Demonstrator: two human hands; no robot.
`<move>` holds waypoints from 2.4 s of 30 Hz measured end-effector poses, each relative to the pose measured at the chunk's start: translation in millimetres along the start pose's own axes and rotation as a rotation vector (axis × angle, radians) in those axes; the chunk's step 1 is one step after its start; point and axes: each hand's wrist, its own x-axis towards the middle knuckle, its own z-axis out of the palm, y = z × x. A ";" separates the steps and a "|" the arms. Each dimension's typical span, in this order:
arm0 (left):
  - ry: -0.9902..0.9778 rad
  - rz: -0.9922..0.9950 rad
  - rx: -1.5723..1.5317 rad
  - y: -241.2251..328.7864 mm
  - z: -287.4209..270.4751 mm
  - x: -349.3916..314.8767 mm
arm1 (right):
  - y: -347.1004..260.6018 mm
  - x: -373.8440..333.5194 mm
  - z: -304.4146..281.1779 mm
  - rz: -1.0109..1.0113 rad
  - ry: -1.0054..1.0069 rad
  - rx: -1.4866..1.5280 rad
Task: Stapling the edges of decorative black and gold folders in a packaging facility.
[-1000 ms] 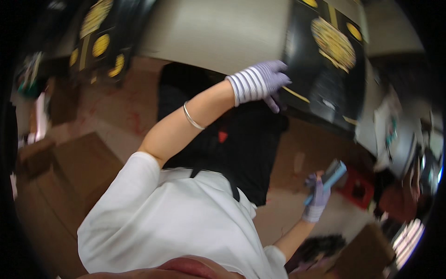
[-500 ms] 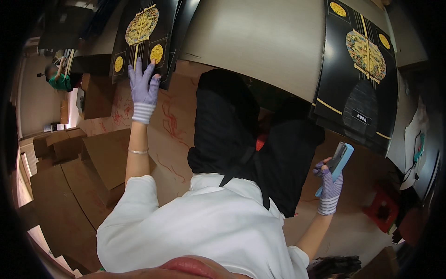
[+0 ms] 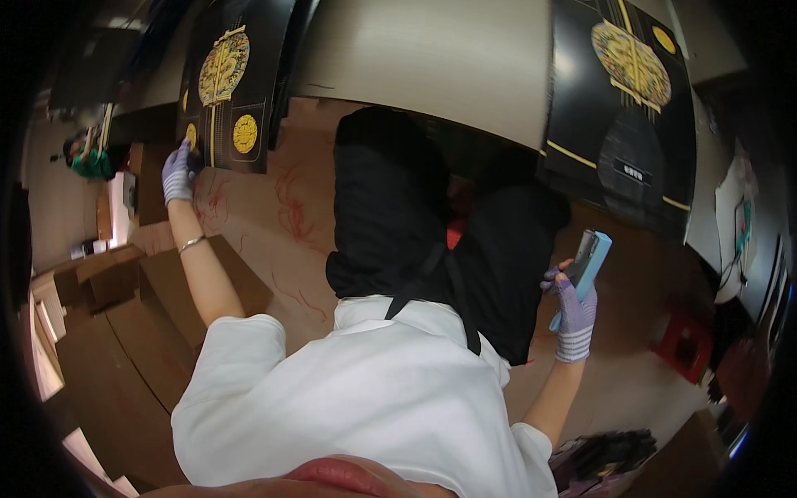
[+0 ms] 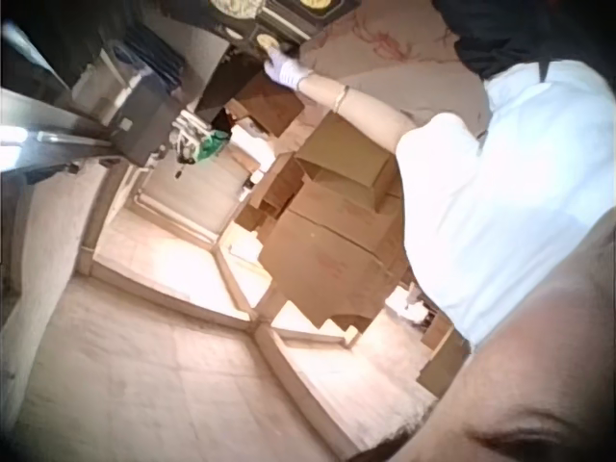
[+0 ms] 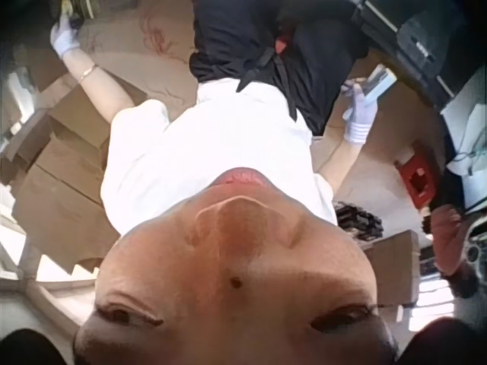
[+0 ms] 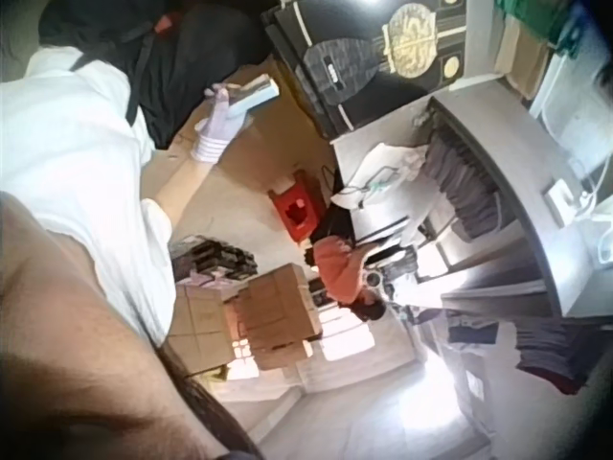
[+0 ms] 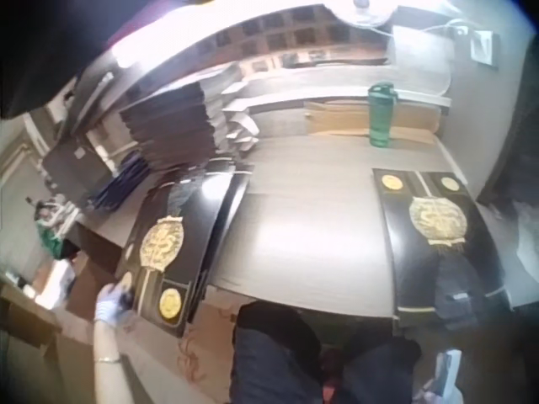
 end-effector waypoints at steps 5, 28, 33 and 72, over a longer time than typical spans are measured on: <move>-0.455 -0.060 -0.553 4.6 21.8 -77.8 | 2.8 -4.4 2.1 0.048 0.049 -0.053; -1.355 -0.074 -0.397 67.3 241.5 -399.0 | -1.2 -17.3 43.6 0.118 -0.139 -0.322; -1.348 -0.152 -0.423 67.6 235.0 -415.5 | -10.5 -10.2 59.6 0.149 -0.047 -0.339; -1.502 -0.388 -1.135 31.2 227.3 -366.4 | -1.9 -32.0 -27.7 0.039 0.202 0.464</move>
